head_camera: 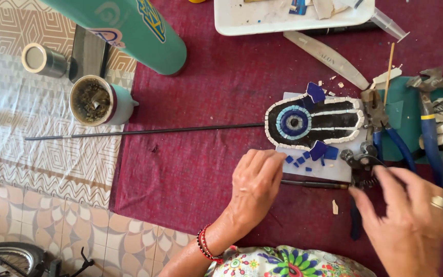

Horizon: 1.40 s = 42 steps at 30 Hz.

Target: Using glass nippers to trim the edges of small blue tiles and fitting them into a Hamsa mosaic design.

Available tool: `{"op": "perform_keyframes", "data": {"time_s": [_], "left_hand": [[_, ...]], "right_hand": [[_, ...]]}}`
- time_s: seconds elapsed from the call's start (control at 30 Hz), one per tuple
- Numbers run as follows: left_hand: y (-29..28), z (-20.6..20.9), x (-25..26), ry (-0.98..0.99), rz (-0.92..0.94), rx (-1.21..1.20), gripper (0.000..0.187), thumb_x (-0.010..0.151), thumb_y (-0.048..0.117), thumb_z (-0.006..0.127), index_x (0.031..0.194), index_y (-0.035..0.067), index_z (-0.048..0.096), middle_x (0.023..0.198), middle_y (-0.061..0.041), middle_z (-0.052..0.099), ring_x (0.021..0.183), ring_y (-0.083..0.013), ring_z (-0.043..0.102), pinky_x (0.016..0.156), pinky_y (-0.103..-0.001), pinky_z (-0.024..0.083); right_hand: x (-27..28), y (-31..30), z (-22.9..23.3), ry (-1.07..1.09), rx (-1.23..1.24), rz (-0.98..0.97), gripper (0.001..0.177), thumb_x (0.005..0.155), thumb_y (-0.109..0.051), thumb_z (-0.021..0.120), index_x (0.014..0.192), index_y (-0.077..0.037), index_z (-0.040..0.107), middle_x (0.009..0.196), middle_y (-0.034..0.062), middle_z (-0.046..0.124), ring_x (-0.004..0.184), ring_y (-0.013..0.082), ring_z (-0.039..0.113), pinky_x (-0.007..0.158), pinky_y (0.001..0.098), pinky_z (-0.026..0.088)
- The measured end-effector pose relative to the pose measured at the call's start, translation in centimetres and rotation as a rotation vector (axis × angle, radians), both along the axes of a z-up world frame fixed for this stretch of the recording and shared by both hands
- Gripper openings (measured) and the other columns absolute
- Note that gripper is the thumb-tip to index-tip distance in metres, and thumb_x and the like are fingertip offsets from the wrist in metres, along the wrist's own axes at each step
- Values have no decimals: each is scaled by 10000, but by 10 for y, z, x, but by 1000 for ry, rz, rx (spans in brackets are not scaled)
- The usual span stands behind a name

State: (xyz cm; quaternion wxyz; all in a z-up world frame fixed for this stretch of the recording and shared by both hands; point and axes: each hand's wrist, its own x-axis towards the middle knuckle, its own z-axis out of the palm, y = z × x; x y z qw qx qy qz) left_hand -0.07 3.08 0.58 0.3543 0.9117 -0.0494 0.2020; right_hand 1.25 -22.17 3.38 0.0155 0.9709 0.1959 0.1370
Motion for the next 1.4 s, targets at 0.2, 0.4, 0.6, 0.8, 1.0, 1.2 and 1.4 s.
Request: {"op": "perform_keyframes", "data": {"time_s": [0.2, 0.4, 0.6, 0.8, 1.0, 1.2, 1.4], "left_hand": [[-14, 7, -4, 164, 38, 34, 67, 983, 124, 668, 989, 67, 635, 982, -97, 535, 808, -293, 495, 699, -422, 427], [-17, 0, -10, 207, 104, 92, 203, 984, 198, 679, 1125, 61, 630, 1052, -121, 534, 846, -310, 516, 699, -436, 429], [-18, -4, -9, 160, 119, 66, 154, 979, 179, 684, 1069, 59, 650, 1032, -119, 549, 837, -313, 529, 707, -437, 440], [-20, -5, -6, 112, 101, 13, 58, 977, 90, 672, 985, 32, 673, 966, -91, 562, 786, -284, 505, 684, -420, 419], [-19, -4, -8, 123, 112, 8, 153, 923, 96, 721, 1054, 41, 667, 1010, -109, 563, 813, -304, 534, 690, -431, 447], [-15, -2, -6, 146, 65, -51, 140, 983, 107, 674, 1108, 46, 675, 985, -104, 562, 808, -300, 555, 705, -428, 445], [-13, -6, -4, 172, 15, -72, 43, 988, 104, 684, 1007, 69, 668, 922, -62, 533, 794, -280, 516, 697, -417, 424]], "right_hand": [[-12, -33, -6, -65, -486, -126, 1080, 708, -1017, 480, 1432, -257, 735, 1332, -113, 745, 1140, 90, 761, 887, 265, 591], [-12, -36, 1, 3, -564, -107, 1242, 569, -1084, 379, 1472, -283, 670, 1314, -92, 741, 1103, 99, 768, 845, 232, 628], [-24, -23, -9, 61, -531, -168, 1398, 498, -1051, 417, 1595, -195, 559, 1461, -15, 672, 1243, 193, 725, 897, 359, 640], [-22, -23, -18, 76, -301, -147, 1342, 449, -823, 712, 1522, -27, 590, 1342, 158, 648, 1210, 360, 663, 948, 467, 618], [-22, -41, -34, 157, -38, -162, 1136, 579, -468, 790, 1520, 147, 624, 1348, 305, 667, 1287, 442, 581, 1126, 514, 510], [-25, -56, -39, 27, 81, -72, 721, 772, -99, 824, 1461, 102, 765, 1299, 225, 744, 1153, 402, 672, 1025, 474, 603], [-18, -7, 4, 206, 526, -141, 341, 944, 3, 874, 1247, 125, 776, 1087, 192, 728, 890, 235, 690, 865, 364, 580]]}}
